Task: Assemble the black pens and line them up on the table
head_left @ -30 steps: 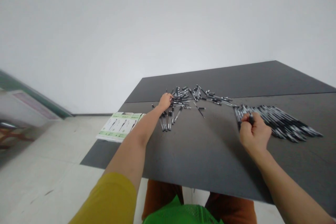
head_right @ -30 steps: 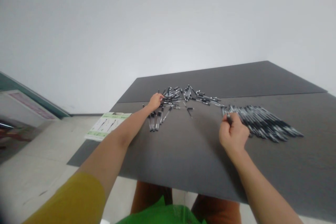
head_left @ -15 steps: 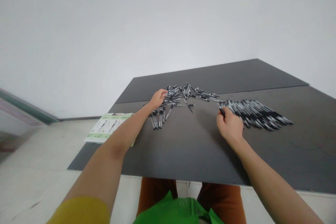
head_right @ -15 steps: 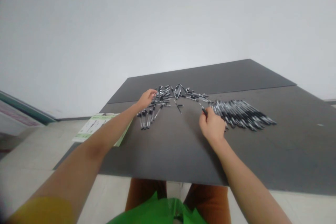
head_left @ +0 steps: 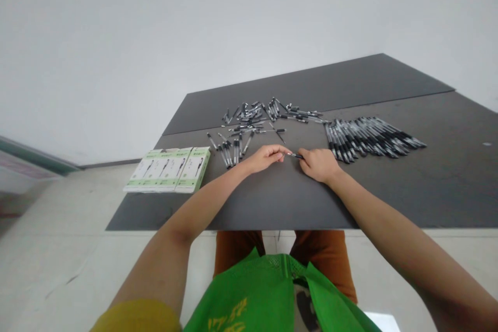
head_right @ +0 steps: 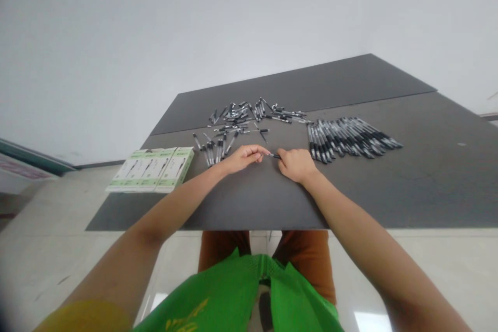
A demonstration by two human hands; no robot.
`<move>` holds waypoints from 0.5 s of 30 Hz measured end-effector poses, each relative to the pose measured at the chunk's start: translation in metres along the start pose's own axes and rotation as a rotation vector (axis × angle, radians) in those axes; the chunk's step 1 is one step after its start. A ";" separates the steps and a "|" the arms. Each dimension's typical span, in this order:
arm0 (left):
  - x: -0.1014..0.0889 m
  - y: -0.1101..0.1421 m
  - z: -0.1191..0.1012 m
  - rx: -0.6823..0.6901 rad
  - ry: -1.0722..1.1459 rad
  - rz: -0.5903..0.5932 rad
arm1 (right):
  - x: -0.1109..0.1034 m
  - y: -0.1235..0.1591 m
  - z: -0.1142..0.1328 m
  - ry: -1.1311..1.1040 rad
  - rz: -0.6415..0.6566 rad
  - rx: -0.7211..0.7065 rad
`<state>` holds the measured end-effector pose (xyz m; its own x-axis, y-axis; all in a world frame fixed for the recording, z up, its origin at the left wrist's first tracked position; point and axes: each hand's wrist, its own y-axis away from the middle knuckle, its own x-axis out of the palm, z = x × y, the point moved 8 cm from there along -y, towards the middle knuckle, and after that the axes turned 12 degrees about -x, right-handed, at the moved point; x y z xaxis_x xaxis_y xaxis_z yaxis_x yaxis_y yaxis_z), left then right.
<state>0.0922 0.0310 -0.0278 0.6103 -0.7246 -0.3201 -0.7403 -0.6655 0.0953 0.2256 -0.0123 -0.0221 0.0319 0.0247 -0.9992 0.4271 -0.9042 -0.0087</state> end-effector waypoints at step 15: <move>0.006 0.012 0.001 0.120 -0.359 -0.215 | -0.005 0.001 0.022 0.101 0.118 -0.079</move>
<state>0.0866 0.0183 -0.0299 0.6329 -0.4500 -0.6300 -0.6476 -0.7537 -0.1123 0.2058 -0.0228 -0.0181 0.1754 -0.0330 -0.9839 0.4847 -0.8670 0.1155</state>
